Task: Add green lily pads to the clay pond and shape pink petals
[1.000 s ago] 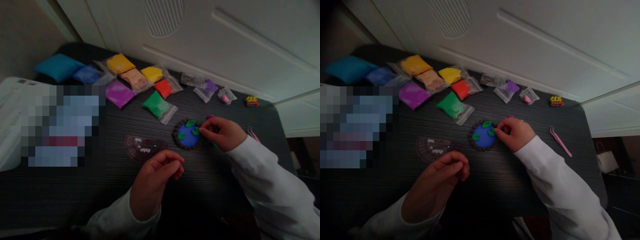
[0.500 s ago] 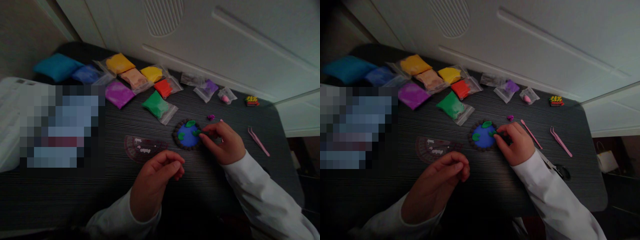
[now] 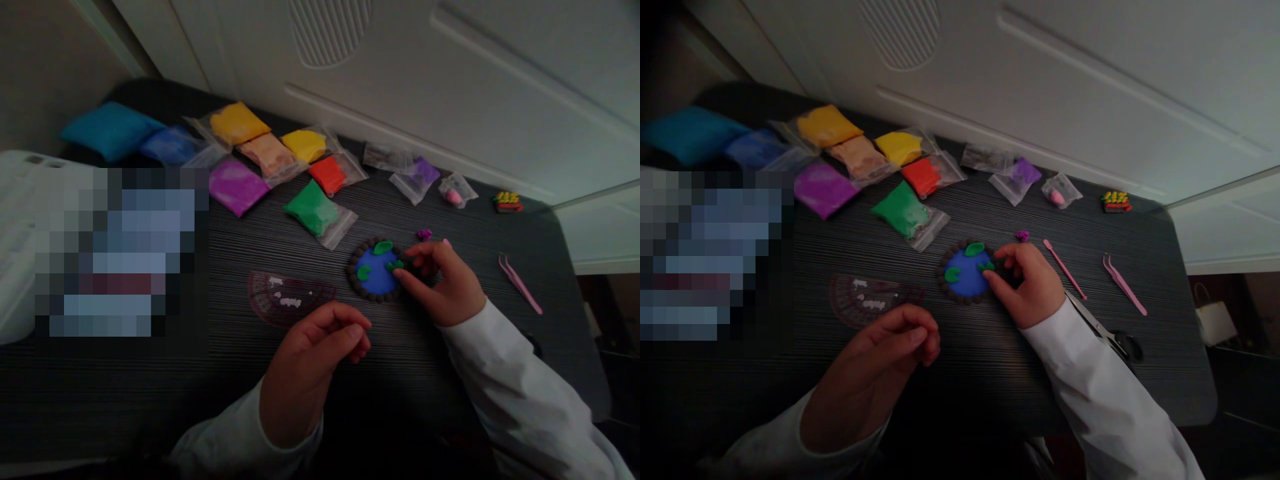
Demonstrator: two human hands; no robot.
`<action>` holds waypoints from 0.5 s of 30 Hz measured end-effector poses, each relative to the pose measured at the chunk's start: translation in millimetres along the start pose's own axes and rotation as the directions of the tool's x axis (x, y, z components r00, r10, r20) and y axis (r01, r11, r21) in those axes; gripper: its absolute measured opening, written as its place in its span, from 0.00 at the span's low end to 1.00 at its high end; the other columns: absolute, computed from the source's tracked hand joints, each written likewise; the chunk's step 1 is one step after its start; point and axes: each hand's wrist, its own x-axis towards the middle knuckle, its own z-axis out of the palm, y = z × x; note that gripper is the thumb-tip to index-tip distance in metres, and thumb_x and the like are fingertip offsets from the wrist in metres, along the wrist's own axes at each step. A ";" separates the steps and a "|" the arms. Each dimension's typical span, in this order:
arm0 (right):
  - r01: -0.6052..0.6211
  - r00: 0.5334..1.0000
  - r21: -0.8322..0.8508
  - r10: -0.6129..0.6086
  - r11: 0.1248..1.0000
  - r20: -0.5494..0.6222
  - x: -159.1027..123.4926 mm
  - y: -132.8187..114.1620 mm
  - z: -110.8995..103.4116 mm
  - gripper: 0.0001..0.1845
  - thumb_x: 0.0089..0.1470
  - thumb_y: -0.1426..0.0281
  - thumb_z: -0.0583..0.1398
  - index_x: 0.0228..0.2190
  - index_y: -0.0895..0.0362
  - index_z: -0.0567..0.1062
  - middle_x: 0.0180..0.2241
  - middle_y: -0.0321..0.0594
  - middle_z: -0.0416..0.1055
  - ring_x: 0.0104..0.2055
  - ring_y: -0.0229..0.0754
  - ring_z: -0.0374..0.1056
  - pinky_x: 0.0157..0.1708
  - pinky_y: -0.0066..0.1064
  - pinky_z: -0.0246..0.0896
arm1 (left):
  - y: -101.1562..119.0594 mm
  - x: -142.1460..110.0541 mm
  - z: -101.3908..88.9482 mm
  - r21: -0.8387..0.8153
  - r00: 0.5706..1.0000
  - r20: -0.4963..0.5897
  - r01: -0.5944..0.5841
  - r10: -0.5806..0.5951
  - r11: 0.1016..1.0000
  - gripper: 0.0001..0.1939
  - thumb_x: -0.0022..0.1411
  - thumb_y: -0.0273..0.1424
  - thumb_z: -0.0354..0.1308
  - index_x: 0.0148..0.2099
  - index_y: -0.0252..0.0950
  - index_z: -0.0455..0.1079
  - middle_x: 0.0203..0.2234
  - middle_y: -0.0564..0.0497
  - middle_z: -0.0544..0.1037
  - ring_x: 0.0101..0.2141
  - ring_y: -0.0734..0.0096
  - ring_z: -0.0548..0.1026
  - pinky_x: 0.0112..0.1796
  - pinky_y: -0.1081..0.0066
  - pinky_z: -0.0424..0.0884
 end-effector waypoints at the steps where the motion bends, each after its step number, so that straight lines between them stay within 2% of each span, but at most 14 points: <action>1: 0.013 1.000 -0.004 -0.013 1.000 0.010 0.3 -0.3 -0.6 0.12 0.43 0.66 0.59 0.33 0.56 0.67 0.26 0.36 0.63 0.26 0.36 0.59 0.30 0.31 0.59 | -0.1 0.2 -0.2 0.000 1.000 0.002 0.002 -0.002 1.000 0.03 0.50 0.24 0.54 0.28 0.34 0.68 0.19 0.54 0.70 0.23 0.77 0.65 0.26 0.74 0.59; 9: 0.043 0.997 0.049 -0.046 0.998 0.055 1.5 1.4 -2.8 0.06 0.44 0.69 0.59 0.29 0.56 0.70 0.25 0.36 0.64 0.26 0.35 0.59 0.28 0.30 0.58 | -1.6 1.9 -0.6 0.000 1.000 0.006 -0.012 0.012 1.000 0.03 0.50 0.24 0.54 0.28 0.34 0.69 0.20 0.54 0.70 0.23 0.77 0.65 0.26 0.74 0.59; 12: 0.076 0.995 0.150 -0.086 0.986 0.057 -1.3 -2.5 -7.4 0.05 0.44 0.71 0.59 0.28 0.56 0.69 0.26 0.36 0.64 0.27 0.35 0.59 0.27 0.30 0.57 | -3.3 1.8 -2.0 0.012 0.999 0.011 -0.031 0.031 0.999 0.03 0.50 0.24 0.54 0.28 0.34 0.69 0.20 0.54 0.70 0.23 0.78 0.65 0.26 0.75 0.59; 15: 0.091 0.985 0.317 -0.132 0.944 0.108 -8.6 -13.5 -14.9 0.06 0.44 0.73 0.60 0.29 0.56 0.69 0.27 0.37 0.64 0.29 0.36 0.60 0.28 0.30 0.58 | -5.8 1.4 -4.2 0.051 0.996 0.008 -0.089 0.088 0.995 0.03 0.51 0.25 0.55 0.30 0.36 0.70 0.21 0.56 0.70 0.24 0.80 0.65 0.27 0.77 0.60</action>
